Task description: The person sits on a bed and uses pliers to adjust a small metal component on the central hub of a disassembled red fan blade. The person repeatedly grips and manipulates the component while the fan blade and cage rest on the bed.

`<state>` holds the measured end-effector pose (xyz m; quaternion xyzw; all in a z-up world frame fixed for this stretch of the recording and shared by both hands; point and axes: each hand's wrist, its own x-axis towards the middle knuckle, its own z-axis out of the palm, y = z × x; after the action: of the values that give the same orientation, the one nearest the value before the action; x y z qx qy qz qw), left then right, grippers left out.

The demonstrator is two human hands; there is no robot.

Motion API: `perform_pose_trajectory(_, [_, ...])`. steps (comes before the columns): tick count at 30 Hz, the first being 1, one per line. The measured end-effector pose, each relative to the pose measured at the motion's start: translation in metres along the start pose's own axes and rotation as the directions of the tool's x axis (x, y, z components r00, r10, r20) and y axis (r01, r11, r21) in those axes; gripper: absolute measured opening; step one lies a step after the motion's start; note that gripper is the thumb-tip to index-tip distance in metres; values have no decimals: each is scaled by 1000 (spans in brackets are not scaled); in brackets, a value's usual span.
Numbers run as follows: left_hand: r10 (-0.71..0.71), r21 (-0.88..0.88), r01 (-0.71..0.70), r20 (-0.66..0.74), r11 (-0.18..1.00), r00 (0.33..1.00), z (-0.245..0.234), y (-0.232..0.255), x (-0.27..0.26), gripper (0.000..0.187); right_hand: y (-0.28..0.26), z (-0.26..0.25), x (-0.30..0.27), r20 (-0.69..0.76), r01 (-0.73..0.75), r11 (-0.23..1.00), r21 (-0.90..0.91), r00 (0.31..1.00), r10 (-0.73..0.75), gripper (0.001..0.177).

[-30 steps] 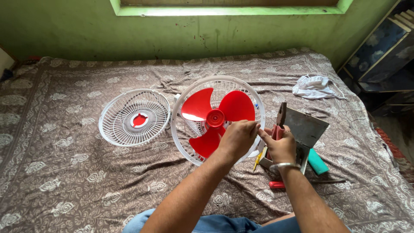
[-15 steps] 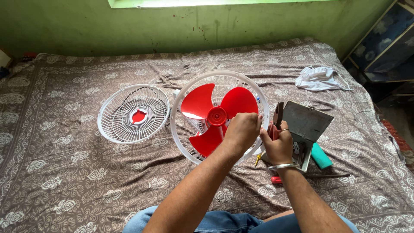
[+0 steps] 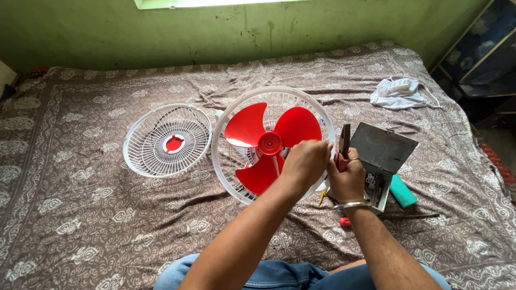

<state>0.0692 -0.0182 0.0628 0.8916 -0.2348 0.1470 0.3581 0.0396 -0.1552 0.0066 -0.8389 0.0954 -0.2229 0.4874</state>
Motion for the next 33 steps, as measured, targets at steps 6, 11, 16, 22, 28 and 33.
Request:
perform_pose_trajectory(6, [20, -220, -72, -229, 973, 973, -23, 9, -54, 16, 1, 0, -1, 42, 89, 994, 64, 995, -91, 26])
perform_pose_trajectory(11, [11, -265, -90, -287, 960, 958, -28, 20, -87, 16, -4, 1, 2, 112, -6, 963, 270, 993, -25, 17])
perform_pose_trajectory(16, [-30, -102, 8, -211, 995, 977, -22, 20, -112, 12, -7, 0, -2, 121, -28, 964, 266, 993, -4, 17])
perform_pose_trajectory(22, [12, 101, 0, -121, 995, 993, -15, 12, -128, 8, -9, -2, -3, 122, -18, 978, 208, 992, -8, 15])
perform_pose_trajectory(28, [51, 154, -42, -60, 987, 997, -23, 6, -116, 4, -6, 1, 0, 110, 1, 962, 272, 993, -32, 17])
perform_pose_trajectory(33, [119, 216, -108, -39, 970, 992, -26, -3, -85, 3, -6, 3, -2, 79, 6, 966, 260, 996, -27, 20])
